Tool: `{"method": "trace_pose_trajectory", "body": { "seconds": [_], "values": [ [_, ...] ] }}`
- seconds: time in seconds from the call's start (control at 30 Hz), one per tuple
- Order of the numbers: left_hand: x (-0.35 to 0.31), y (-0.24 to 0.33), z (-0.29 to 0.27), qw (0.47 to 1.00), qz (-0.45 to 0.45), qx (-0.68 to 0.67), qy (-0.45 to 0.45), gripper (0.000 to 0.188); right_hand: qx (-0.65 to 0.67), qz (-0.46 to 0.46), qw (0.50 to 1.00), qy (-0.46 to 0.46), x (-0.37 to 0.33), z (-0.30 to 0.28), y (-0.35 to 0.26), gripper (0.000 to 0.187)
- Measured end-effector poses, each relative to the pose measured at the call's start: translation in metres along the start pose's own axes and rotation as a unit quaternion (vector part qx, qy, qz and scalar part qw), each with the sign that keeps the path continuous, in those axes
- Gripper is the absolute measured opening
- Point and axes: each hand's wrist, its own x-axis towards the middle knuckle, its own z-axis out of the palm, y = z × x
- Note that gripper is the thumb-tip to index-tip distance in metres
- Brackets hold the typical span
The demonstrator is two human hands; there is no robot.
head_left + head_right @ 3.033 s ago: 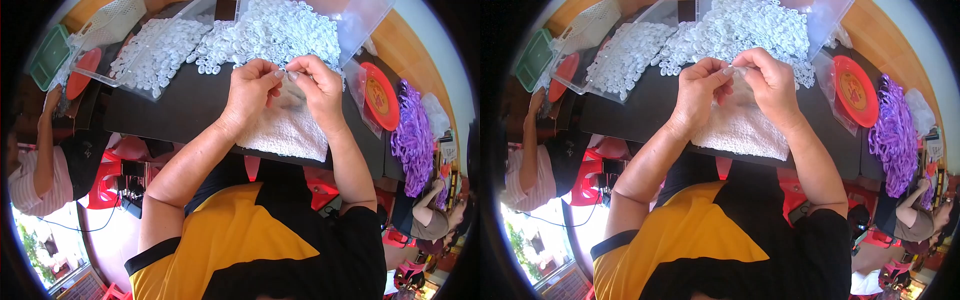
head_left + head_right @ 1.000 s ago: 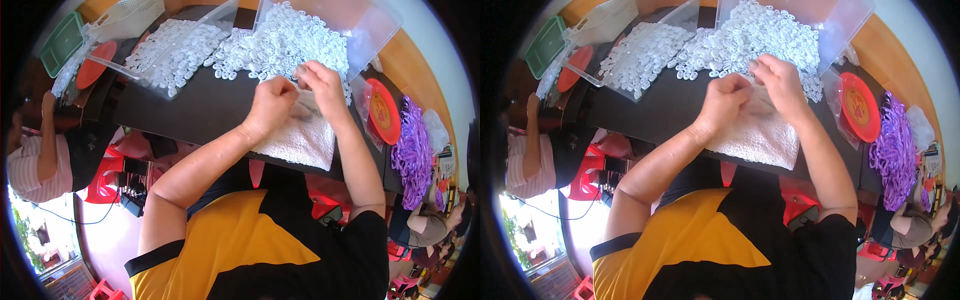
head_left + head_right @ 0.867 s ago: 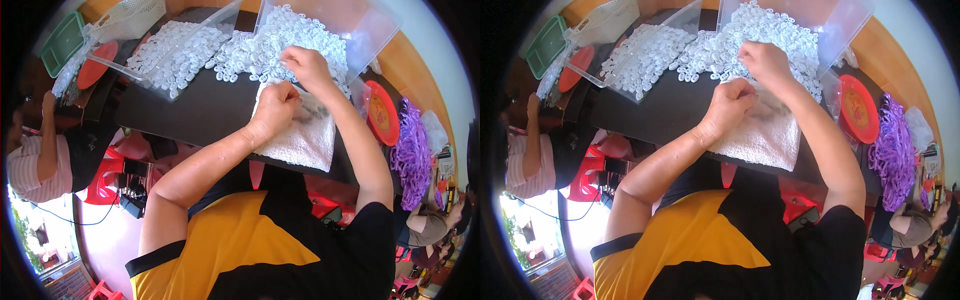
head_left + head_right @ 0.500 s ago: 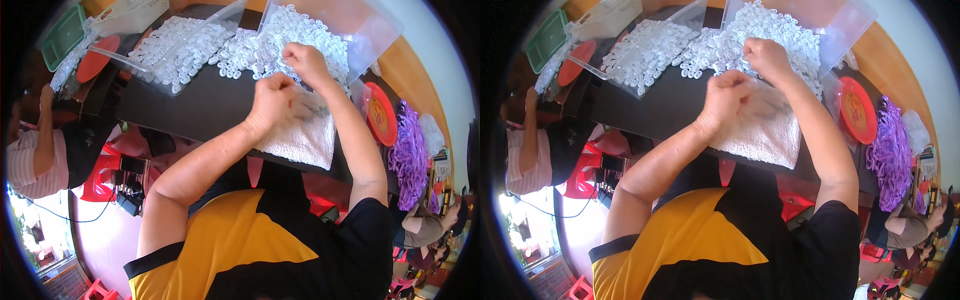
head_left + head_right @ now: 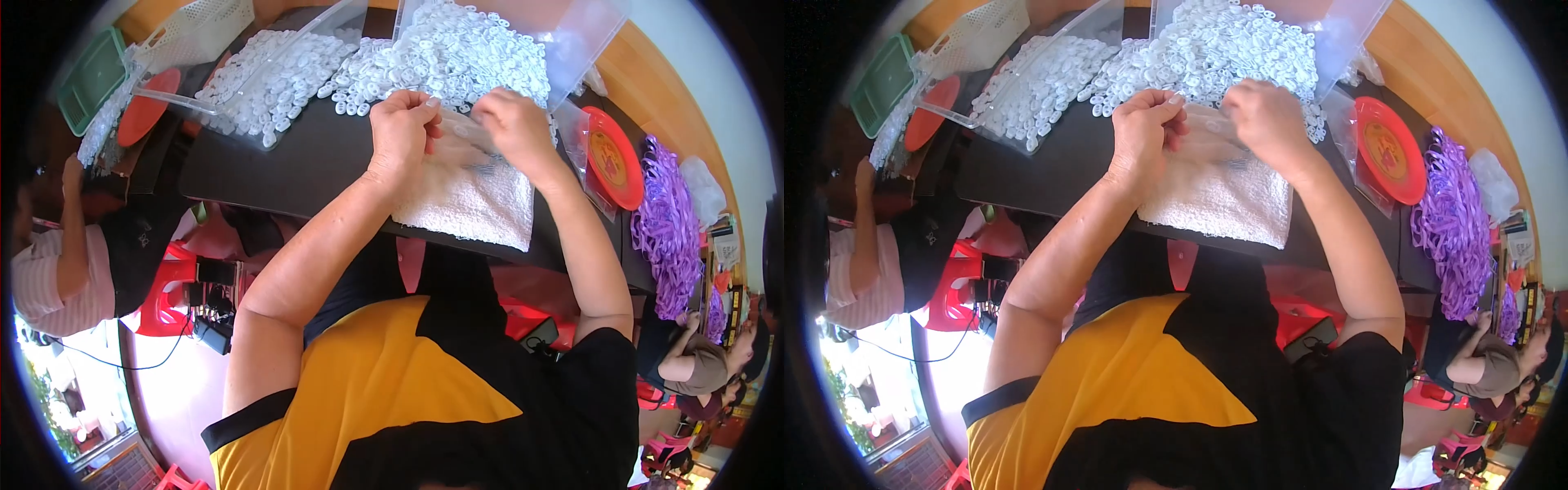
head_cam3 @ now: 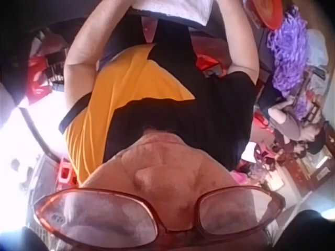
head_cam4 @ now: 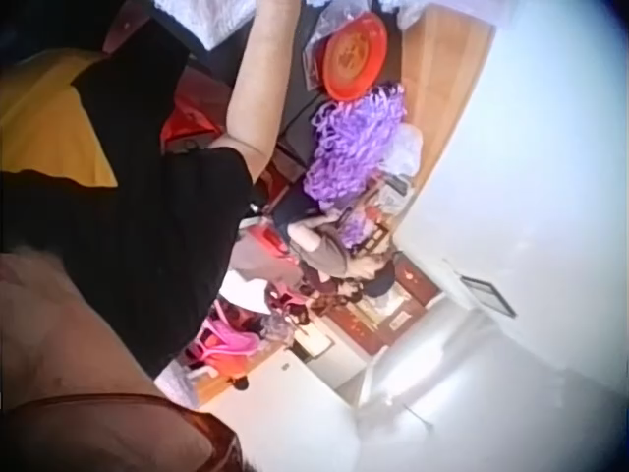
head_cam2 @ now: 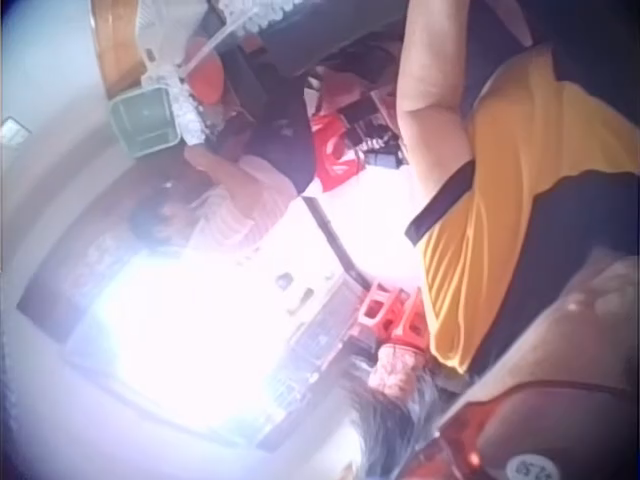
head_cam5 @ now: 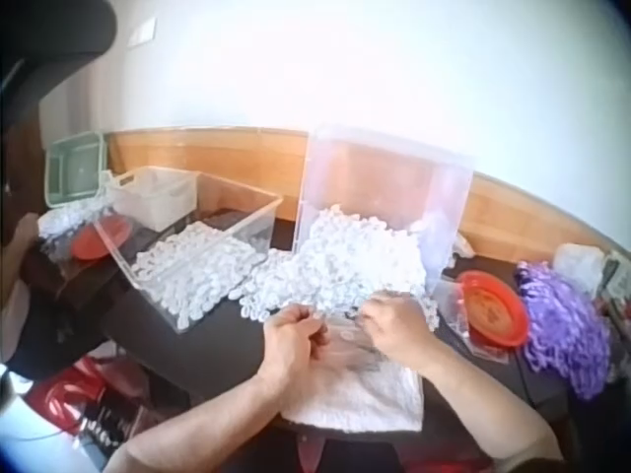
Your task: Sorting and inspecting small white plastic components on a table in a workshop.
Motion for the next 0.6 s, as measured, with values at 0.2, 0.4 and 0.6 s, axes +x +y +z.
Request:
{"method": "trace_pose_trajectory", "body": {
  "seconds": [0.2, 0.4, 0.6],
  "values": [
    [0.0, -0.004, 0.004, 0.999, 0.031, 0.015, -0.017, 0.011, -0.024, -0.036, 0.998, -0.038, -0.009, 0.017, -0.009, 0.007],
    [-0.003, -0.006, 0.006, 0.996, 0.064, 0.054, -0.025, 0.011, 0.022, -0.003, 1.0, -0.014, -0.012, 0.017, -0.006, 0.008],
    [-0.009, -0.003, 0.007, 0.992, 0.095, 0.06, -0.059, 0.012, 0.478, 0.26, 0.839, 0.013, -0.006, -0.008, -0.002, 0.009]
  ]
}}
